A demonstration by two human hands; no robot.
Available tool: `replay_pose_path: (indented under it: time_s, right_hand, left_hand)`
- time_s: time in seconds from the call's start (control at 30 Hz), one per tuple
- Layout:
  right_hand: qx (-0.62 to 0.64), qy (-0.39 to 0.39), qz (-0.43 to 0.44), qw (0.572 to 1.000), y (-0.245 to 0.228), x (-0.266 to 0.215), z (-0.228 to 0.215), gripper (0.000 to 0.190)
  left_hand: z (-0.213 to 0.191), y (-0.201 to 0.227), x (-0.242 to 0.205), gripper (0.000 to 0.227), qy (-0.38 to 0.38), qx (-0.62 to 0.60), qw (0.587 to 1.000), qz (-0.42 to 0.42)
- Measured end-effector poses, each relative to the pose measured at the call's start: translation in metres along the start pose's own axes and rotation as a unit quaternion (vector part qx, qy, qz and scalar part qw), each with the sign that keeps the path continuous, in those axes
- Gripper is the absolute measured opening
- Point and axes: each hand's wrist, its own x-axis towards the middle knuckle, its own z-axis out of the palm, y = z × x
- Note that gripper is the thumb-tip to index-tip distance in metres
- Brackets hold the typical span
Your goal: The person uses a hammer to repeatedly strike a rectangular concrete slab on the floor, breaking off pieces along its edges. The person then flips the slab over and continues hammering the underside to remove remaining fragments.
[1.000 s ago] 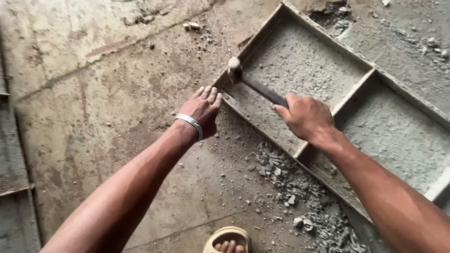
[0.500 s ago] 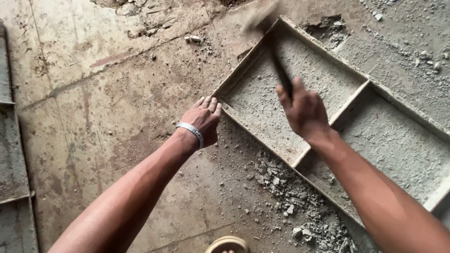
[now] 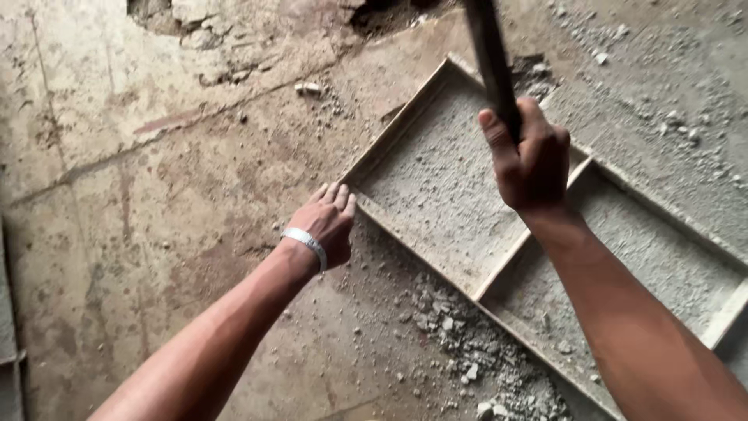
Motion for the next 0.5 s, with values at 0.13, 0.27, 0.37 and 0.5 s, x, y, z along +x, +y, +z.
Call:
replay_pose_path:
  time_s: [0.13,0.27,0.37,0.5]
  right_hand:
    - [0.023,0.018,0.039,0.999,0.010,0.017,0.021,0.043]
    - [-0.167,-0.232,0.286,0.915,0.031,0.040,0.037,0.034]
    - [-0.052,-0.195,0.356,0.912,0.044,0.041,0.024,0.032]
    - [0.098,-0.110,0.308,0.940,0.038,0.035,0.004,0.029]
  left_hand:
    - [0.008,0.001,0.005,0.066,-0.017,0.036,0.999,0.001]
    - [0.007,0.001,0.002,0.068,0.002,0.008,1.000,-0.004]
    - [0.001,0.003,0.000,0.071,0.005,-0.027,1.000,-0.009]
    - [-0.003,0.000,-0.002,0.072,0.010,-0.025,0.999,-0.019]
